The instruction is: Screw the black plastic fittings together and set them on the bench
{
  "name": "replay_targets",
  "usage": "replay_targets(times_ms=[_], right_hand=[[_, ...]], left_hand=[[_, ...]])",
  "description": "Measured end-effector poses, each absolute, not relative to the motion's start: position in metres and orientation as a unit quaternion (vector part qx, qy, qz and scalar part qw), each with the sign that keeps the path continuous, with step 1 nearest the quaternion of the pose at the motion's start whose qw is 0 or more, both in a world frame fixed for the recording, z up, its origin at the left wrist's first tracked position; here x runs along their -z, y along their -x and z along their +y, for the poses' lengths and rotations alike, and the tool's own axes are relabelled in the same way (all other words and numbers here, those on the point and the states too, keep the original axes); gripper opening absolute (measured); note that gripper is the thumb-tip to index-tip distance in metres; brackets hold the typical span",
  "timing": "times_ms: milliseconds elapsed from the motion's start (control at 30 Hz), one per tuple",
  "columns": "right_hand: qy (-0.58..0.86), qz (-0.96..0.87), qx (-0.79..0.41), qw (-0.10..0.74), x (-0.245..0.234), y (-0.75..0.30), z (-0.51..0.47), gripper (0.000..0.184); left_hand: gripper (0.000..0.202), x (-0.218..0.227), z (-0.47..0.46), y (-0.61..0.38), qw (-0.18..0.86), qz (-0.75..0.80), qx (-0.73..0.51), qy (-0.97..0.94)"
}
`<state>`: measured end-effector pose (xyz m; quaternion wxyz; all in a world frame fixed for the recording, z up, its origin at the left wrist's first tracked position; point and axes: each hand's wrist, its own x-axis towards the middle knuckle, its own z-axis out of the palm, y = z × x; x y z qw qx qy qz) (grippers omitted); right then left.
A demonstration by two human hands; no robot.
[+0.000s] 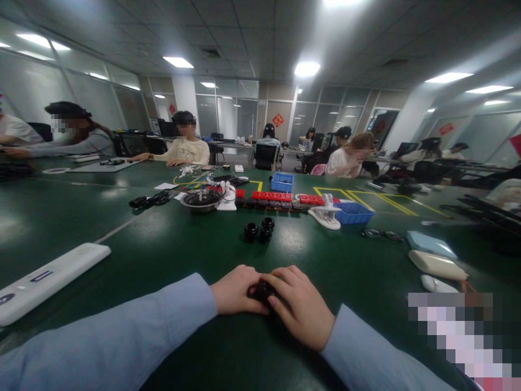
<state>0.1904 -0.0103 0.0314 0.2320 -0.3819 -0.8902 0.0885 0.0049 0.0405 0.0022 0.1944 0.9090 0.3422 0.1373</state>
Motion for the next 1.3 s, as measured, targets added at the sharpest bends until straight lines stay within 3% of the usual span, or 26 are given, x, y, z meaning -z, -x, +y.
replay_targets(times_ms=[933,1300], right_hand=[[0.345,-0.899,-0.109,0.246,-0.0299,-0.1926,-0.0100,0.032],[0.315,-0.923,-0.043,0.216,-0.0326,-0.1869,-0.0156,0.033]], left_hand=[[0.036,-0.0033,0.0406,-0.0051,0.168,0.318,-0.136,-0.923],[0.034,0.0029,0.0421,-0.0056,0.122,0.323,-0.120,-0.931]])
